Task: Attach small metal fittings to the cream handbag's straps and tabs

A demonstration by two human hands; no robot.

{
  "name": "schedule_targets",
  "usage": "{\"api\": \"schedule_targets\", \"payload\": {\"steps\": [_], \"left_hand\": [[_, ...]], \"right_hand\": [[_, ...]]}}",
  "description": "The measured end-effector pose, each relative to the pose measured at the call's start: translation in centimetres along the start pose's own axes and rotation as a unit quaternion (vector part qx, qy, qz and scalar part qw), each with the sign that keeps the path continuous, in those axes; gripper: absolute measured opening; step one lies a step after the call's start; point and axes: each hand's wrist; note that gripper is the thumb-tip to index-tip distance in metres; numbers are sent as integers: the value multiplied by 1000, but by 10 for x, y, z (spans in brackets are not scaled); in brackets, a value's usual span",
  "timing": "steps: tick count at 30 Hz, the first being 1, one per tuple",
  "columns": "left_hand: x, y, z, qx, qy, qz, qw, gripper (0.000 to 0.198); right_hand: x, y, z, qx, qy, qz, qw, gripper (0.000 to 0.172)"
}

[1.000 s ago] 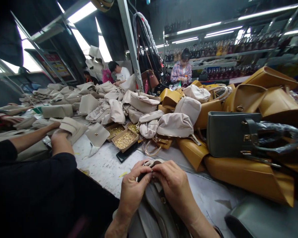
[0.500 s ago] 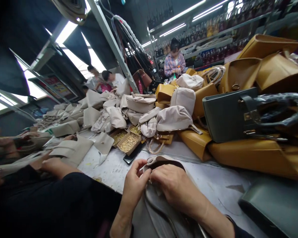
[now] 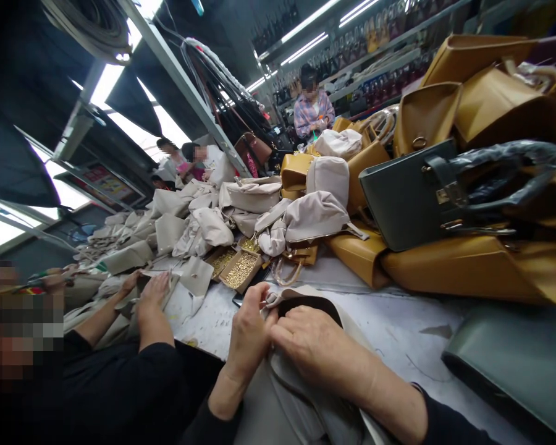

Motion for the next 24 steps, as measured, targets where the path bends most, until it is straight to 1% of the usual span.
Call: {"api": "schedule_targets", "payload": {"steps": [3,6,9,12,14,16,19,21,24], "left_hand": [[-3,-3,0,-136,-69,0,988,43],[-7,-5,0,-195,-111,-10,975,36],[-8,-5,4,-187,-142,-24,972,25],[-8,-2,9,-154,-201,-40,966,28],[-8,0,11,-124,-226,-33,966,31],[-8,1,12,-95,-211,-21,973,29],[-11,-2,13,-48,-155,-19,987,26],[-14,-6,13,-14,-120,-10,993,25],[-19,-12,13,33,-64,15,997,23]], "right_hand": [[1,-1,-1,2,-2,-24,1000,21],[0,-2,-2,-4,-9,-30,1000,21],[-1,-5,-6,-15,-31,-41,999,20],[0,-8,-11,-28,-50,-51,997,17],[0,-7,-16,-47,-71,-51,995,13],[2,-5,-19,-79,-111,-66,988,10],[4,-1,-23,-128,-175,-94,972,12],[5,-1,-25,-148,-198,-100,964,11],[4,-3,-28,-163,-211,-106,958,13]]}}
Point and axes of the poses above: each hand's wrist, its own x-axis away from the middle knuckle, its own y-axis out of the back of the hand, z = x × y, and after that the axes turned 3 degrees about z, right-handed
